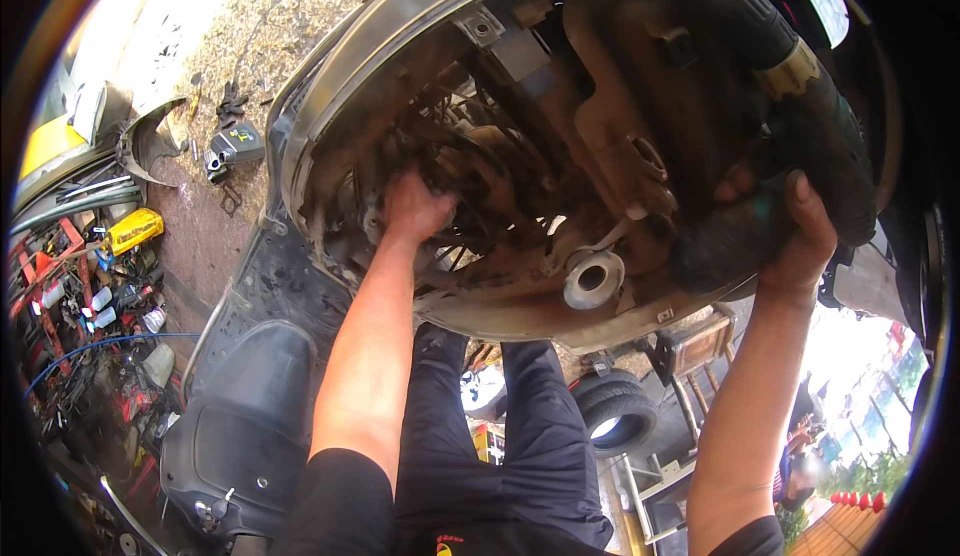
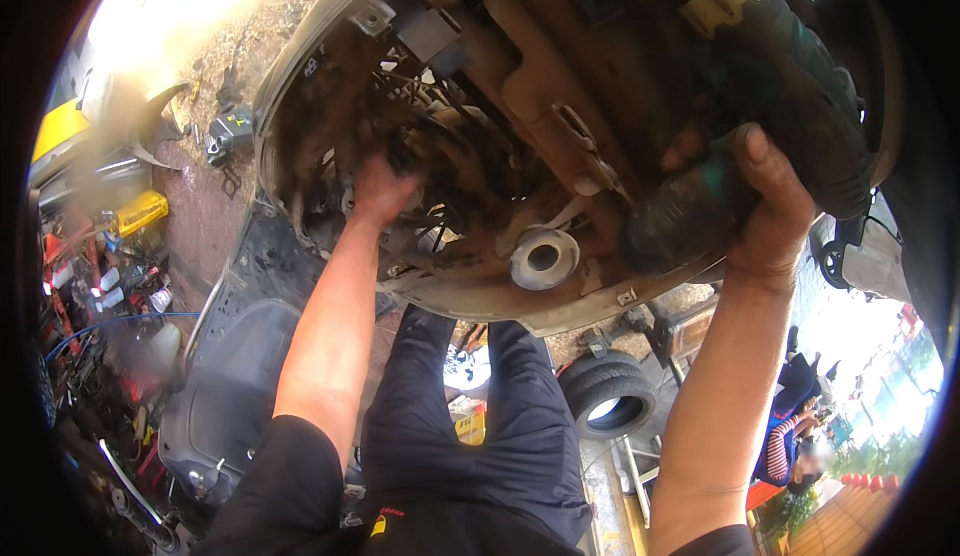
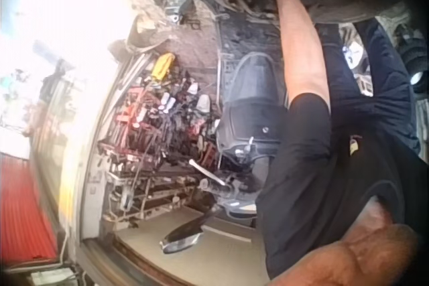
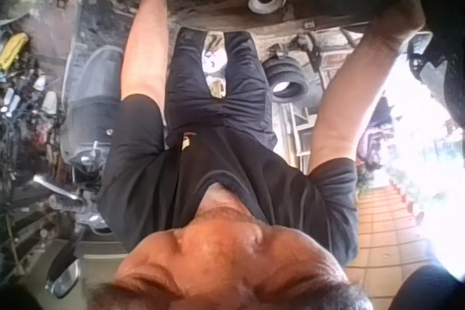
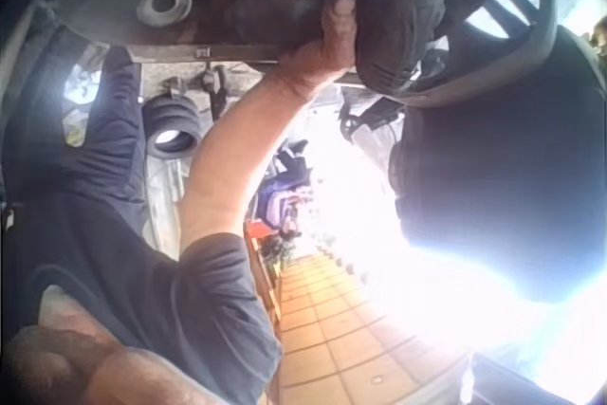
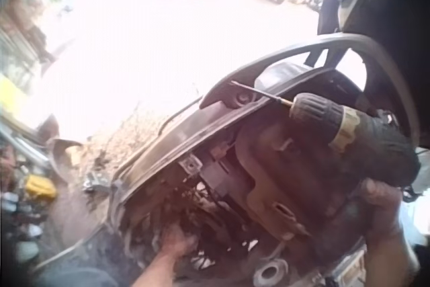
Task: The person removes a small metal component from the scooter's undercarriage using a cordless drill, then cleans and reattaches it. They also retrieve a spray can and a hose from a nearby tool rack and connect the hose to the component before securing it back in place.
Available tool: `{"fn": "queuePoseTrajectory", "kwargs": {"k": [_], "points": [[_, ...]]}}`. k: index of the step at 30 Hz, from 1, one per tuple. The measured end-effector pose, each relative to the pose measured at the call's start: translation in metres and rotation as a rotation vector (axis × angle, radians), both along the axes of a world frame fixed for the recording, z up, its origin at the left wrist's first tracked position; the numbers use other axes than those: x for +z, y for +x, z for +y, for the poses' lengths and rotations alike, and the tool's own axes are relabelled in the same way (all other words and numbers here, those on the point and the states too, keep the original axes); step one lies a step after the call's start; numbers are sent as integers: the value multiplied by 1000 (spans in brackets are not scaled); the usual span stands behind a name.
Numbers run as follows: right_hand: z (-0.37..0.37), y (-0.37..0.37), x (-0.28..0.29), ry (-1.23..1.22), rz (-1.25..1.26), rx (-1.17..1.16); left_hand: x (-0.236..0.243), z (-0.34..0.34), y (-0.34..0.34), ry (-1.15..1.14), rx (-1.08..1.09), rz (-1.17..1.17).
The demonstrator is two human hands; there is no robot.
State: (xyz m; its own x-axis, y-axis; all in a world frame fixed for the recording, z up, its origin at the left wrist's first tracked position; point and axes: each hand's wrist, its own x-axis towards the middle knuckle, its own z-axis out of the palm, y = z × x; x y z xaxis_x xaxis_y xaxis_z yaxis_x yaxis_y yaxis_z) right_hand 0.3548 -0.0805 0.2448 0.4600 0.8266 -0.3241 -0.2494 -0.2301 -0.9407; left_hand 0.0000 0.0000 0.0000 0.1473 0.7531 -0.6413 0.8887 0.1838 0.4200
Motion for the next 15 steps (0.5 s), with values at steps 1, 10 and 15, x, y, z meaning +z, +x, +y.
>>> {"fn": "queuePoseTrajectory", "kwargs": {"k": [1, 10, 15], "points": [[1, 0, 1, -8, 5, 15, 0, 0, 0, 11, 3, -13], [6, -5, 3, -66, 3, 30, 4, 0, 0, 31, 17, 12], [4, 3, 3, -56, -18, 92, 10, -3, 2, 61, 16, -52]]}}
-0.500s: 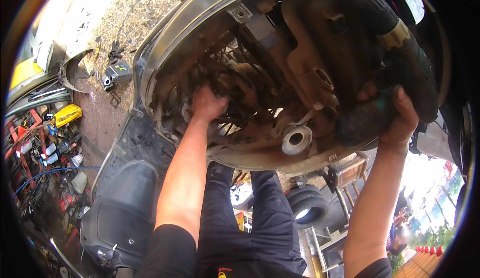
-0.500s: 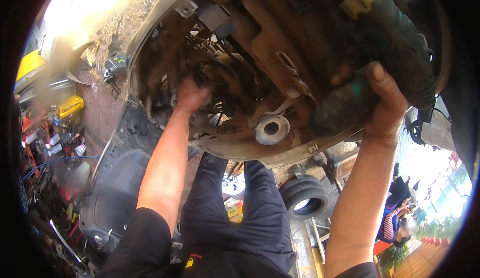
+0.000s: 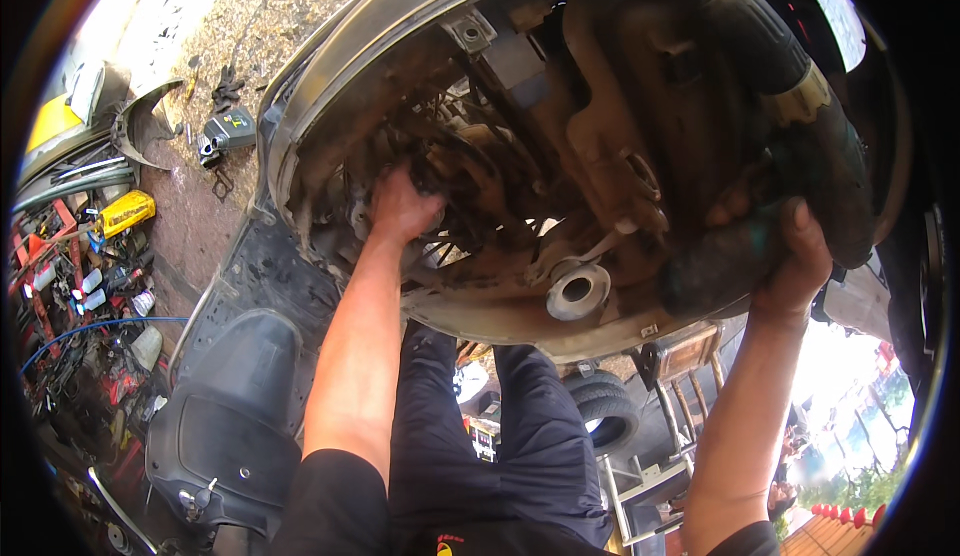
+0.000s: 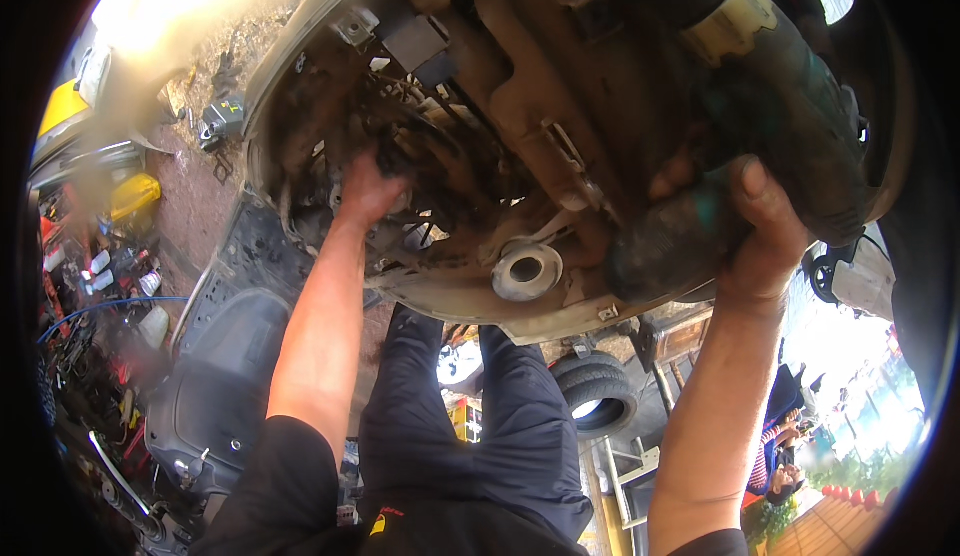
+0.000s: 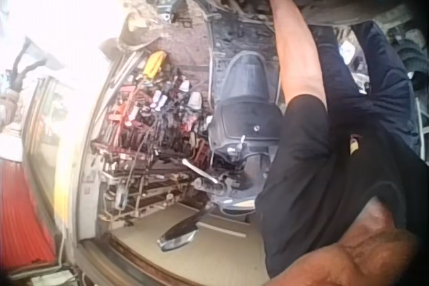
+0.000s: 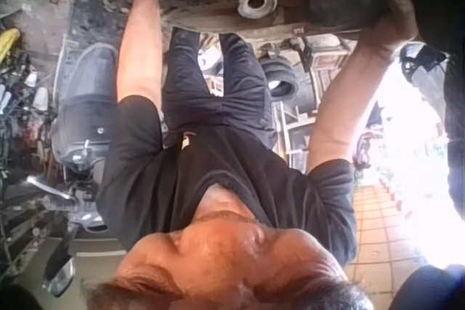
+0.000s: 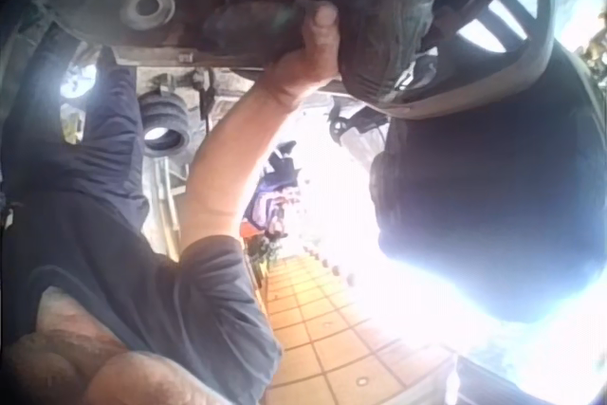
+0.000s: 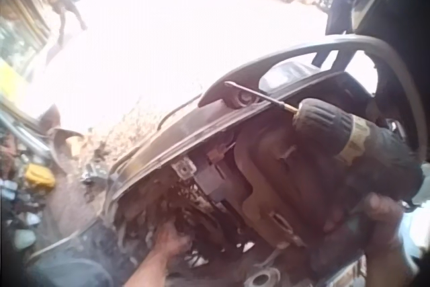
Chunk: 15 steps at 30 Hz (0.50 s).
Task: The person removes a small metal component from the scooter's undercarriage using a cordless drill, then cleans and reattaches it. They also retrieve a spray can and a hose from a nearby tool rack and connect the hose to the component before securing it back in place.
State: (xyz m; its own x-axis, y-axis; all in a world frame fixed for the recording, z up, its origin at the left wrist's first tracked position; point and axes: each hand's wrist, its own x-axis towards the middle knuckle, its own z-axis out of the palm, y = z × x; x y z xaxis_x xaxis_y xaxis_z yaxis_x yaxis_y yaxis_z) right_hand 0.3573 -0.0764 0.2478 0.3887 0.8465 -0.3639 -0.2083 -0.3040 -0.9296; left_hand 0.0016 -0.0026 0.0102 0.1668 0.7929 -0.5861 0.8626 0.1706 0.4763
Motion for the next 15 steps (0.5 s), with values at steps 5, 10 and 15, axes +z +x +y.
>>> {"fn": "queuePoseTrajectory", "kwargs": {"k": [5, 10, 15], "points": [[-1, 1, 2, 16, 50, 9, 2, 5, 7, -74, 80, 34], [4, 1, 5, -1, -3, 25, 4, 9, 15, -49, 64, 162], [3, 6, 3, 33, -75, 95, -3, -2, 3, 0, 26, 80]]}}
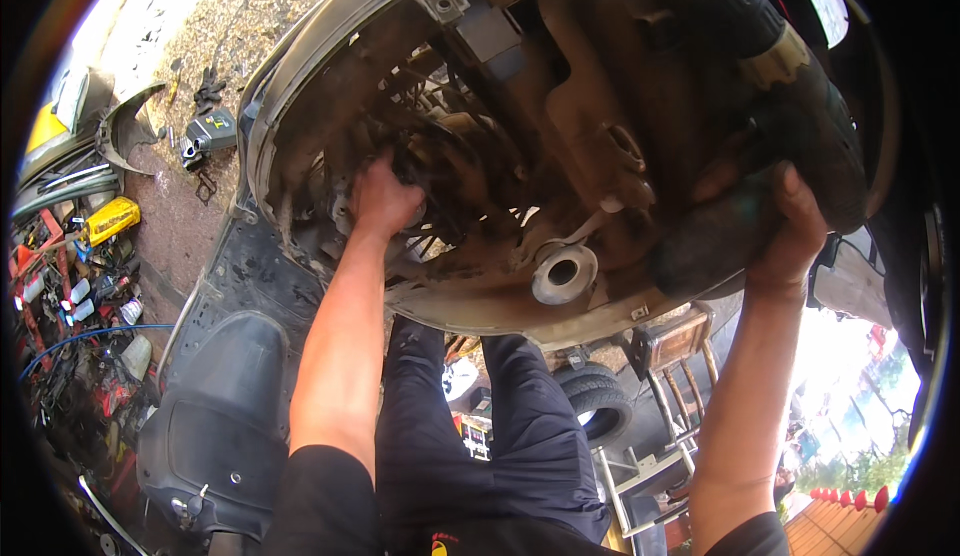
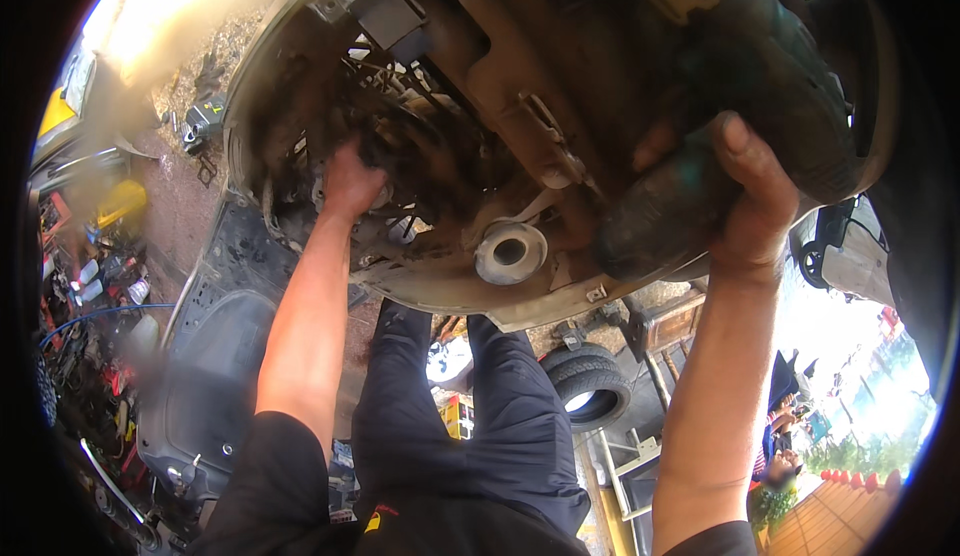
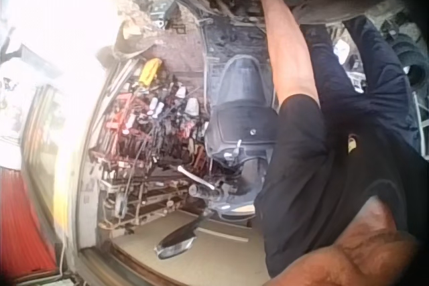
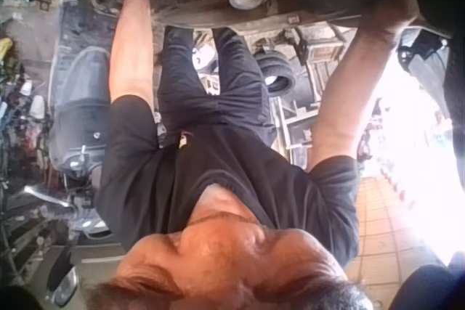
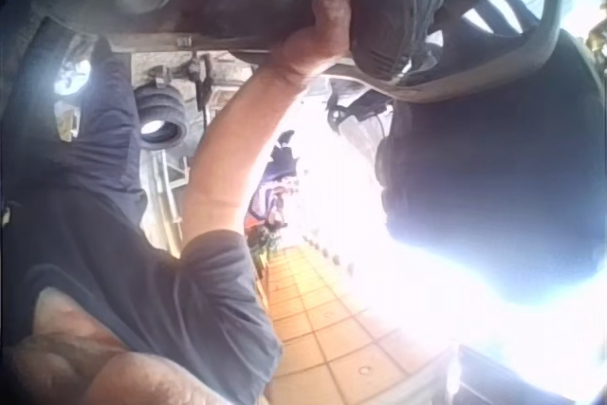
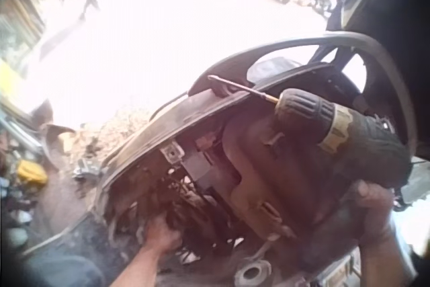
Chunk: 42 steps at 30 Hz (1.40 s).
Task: The person removes a small metal component from the scooter's undercarriage using a cordless drill, then cleans and reattaches it. They also retrieve a spray can and a hose from a nearby tool rack and connect the hose to the component before securing it back in place.
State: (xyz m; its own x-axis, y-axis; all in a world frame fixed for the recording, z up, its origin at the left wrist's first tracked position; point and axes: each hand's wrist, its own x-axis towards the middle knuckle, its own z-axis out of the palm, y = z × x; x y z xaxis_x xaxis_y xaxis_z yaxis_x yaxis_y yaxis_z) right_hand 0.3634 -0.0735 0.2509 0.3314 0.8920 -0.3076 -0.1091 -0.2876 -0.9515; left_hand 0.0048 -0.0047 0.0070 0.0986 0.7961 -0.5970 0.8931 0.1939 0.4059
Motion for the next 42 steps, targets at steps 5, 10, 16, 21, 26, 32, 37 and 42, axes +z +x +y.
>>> {"fn": "queuePoseTrajectory", "kwargs": {"k": [5, 10, 16, 21, 26, 32, 37, 42], "points": [[-5, 1, -3, -55, 132, -69, -8, -16, -13, 210, -28, -118], [-7, 8, -5, -66, 179, -71, 3, -20, -23, 201, -33, -330], [-7, 8, -3, -61, 170, -59, 31, -39, -28, 274, 85, -507], [-4, 4, -1, -71, 187, -82, 38, -52, -24, 479, -61, -407], [-2, -2, 1, -63, 154, -92, 39, -33, -46, 297, -123, -549], [-1, -5, 2, -60, 299, -93, 41, -4, -36, 3, 80, -374], [0, -6, 3, -157, 262, -114, 31, 10, -6, -9, -54, -32], [1, -12, 3, -90, 250, -168, 23, 43, -10, -360, -223, -238]]}}
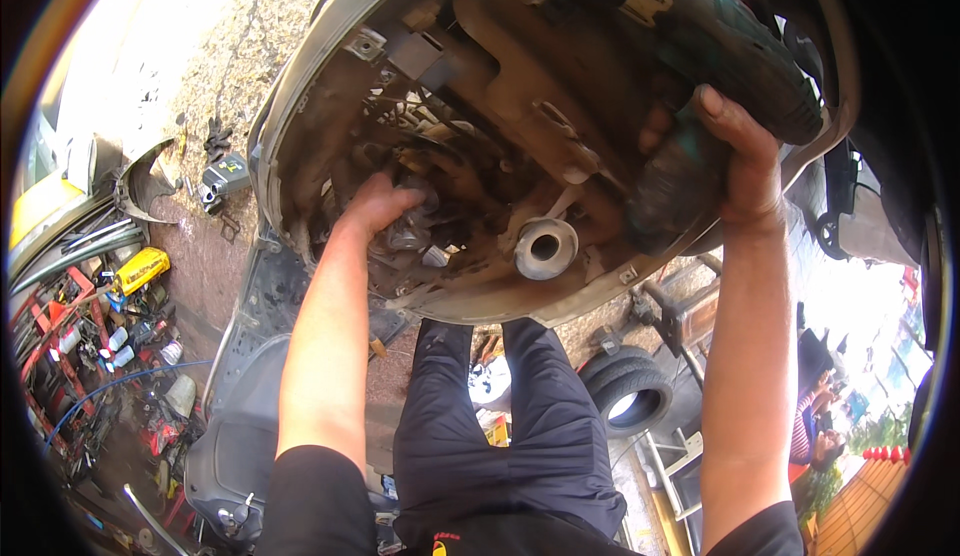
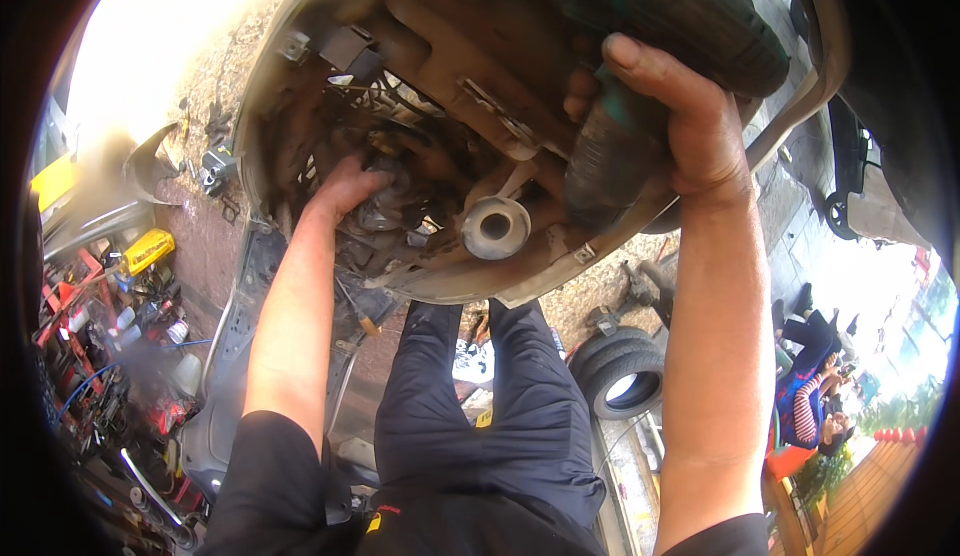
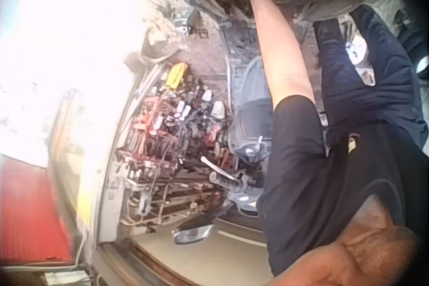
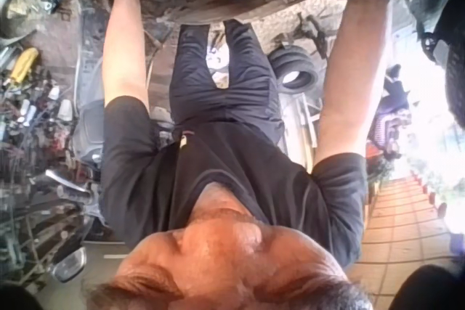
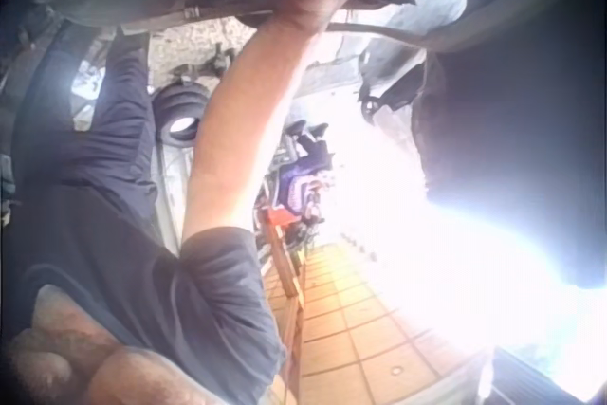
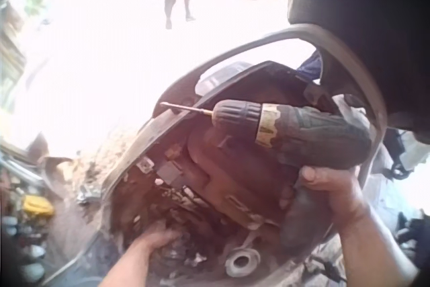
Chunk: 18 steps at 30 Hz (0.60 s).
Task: The person removes a small metal component from the scooter's undercarriage using a cordless drill, then cleans and reattaches it. They also retrieve a spray can and a hose from a nearby tool rack and connect the hose to the component before securing it back in place.
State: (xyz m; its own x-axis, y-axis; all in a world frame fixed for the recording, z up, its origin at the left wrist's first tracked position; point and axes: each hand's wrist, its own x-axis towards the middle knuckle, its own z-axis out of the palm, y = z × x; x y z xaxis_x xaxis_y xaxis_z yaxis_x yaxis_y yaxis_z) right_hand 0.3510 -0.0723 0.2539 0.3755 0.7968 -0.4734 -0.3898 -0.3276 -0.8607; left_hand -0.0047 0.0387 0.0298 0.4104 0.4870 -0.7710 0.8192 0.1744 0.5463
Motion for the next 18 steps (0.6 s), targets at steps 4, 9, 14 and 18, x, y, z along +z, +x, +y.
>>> {"fn": "queuePoseTrajectory", "kwargs": {"k": [4, 9, 14, 18], "points": [[0, 5, -2, -27, -51, 64, 30, -23, -10, 182, -163, 36], [-4, 12, -6, -8, -20, 85, 81, -74, -38, 434, -65, -60], [-3, 10, -5, 9, 128, 52, 80, -111, -63, 722, -19, -159], [-3, 8, -2, 22, 87, 16, 71, -115, -87, 659, -84, -57]]}}
